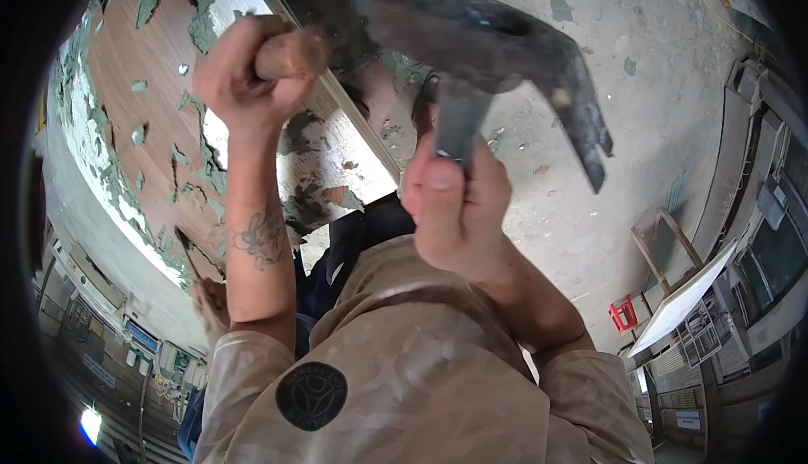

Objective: Using a hammer and a chisel to remove material or debris from a flat board on a production floor.

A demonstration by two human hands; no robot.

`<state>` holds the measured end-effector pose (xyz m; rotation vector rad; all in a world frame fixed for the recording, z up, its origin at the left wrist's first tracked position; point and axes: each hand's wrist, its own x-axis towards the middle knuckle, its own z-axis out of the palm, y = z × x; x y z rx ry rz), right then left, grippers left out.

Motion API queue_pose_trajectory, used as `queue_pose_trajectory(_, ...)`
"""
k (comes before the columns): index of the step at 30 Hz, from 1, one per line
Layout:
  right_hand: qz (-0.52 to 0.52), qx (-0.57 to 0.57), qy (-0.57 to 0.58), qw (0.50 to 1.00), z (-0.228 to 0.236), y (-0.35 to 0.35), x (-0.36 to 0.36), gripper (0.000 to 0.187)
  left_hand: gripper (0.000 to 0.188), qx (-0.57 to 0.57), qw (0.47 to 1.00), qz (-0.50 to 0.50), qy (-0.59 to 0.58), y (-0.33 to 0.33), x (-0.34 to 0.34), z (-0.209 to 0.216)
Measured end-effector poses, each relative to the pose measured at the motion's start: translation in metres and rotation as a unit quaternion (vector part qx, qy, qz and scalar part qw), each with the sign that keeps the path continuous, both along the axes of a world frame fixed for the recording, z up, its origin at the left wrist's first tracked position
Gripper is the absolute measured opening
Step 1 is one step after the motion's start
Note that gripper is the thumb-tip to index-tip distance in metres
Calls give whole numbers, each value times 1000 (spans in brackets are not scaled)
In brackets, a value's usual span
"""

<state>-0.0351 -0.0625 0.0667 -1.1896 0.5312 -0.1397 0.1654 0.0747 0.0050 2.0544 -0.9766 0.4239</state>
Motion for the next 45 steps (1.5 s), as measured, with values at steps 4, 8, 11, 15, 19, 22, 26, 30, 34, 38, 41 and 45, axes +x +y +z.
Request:
queue_pose_trajectory(4,-100,32,-10,994,7,-21,0,57,19,33,999,10,4,1,-5,-3)
queue_pose_trajectory(8,-140,56,-9,989,11,-31,3,60,19,45,999,-3,2,3,-4,5)
queue_pose_trajectory(11,-110,46,23,993,6,-28,-3,59,17,45,999,6,10,-1,-7,12)
queue_pose_trajectory(15,-49,1,33,998,11,-28,-8,56,14,9,999,25,41,-5,-15,21)
queue_pose_trajectory(19,-37,-50,54,997,21,-32,-16,54,14,37,998,-33,25,-2,-19,15)
queue_pose_trajectory(22,-39,-98,71,992,32,-41,-26,52,24,5,995,-101,-4,-13,-22,17)
queue_pose_trajectory(26,-44,-119,77,989,37,-58,-34,51,27,-4,996,-88,-8,-28,-4,13)
queue_pose_trajectory(30,-26,-123,60,990,38,-66,-33,50,26,-29,999,-17,-18,-39,1,8)
queue_pose_trajectory(34,-6,-107,56,993,37,-64,-32,51,25,-18,999,-5,-35,-41,-3,1)
queue_pose_trajectory(38,21,-127,6,992,26,-57,-33,52,25,5,999,-22,-28,-41,-3,-1)
queue_pose_trajectory(41,68,-122,10,990,21,-49,-27,53,26,14,998,-53,-17,-36,-6,-2)
queue_pose_trajectory(45,28,-62,12,998,13,-32,-27,54,27,-7,998,-56,-16,-31,0,-3)
